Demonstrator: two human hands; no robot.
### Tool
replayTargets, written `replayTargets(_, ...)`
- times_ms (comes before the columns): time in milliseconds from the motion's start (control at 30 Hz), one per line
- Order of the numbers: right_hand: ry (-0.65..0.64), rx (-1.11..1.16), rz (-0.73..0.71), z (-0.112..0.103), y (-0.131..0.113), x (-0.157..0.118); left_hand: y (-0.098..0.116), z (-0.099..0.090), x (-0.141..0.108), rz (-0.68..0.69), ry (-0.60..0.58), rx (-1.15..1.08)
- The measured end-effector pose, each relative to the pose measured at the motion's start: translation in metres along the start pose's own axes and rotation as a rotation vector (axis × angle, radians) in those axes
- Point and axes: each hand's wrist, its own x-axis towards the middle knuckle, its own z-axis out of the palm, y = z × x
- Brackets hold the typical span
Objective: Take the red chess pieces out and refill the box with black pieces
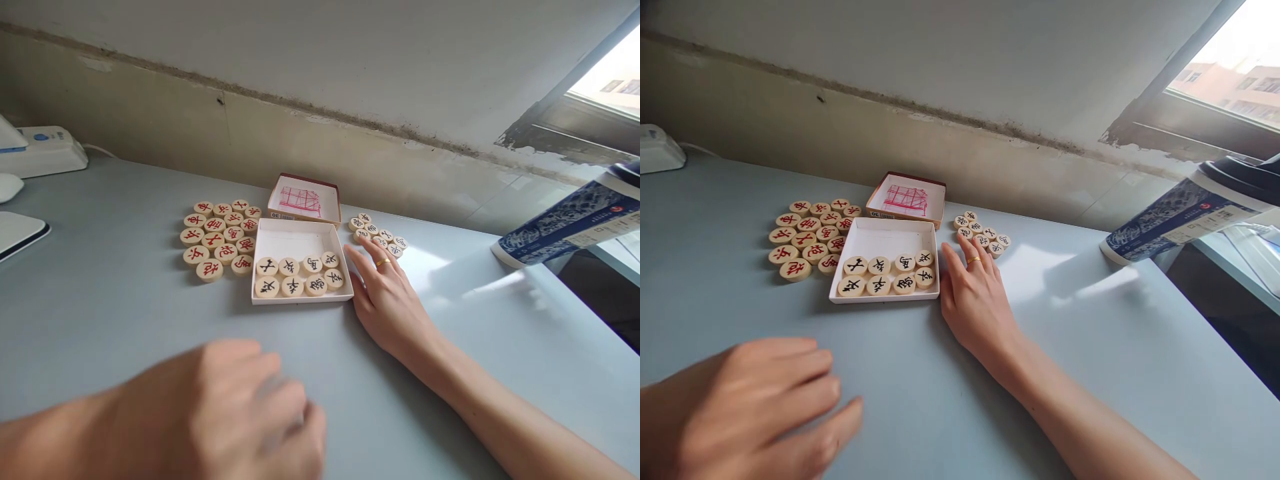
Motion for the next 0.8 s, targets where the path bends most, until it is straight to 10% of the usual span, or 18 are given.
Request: replayTargets(800, 0.154, -0.209, -0.037, -0.005, 0.006, 0.001, -0.026, 0.007, 0.011, -0.092, 0.054, 0.035)
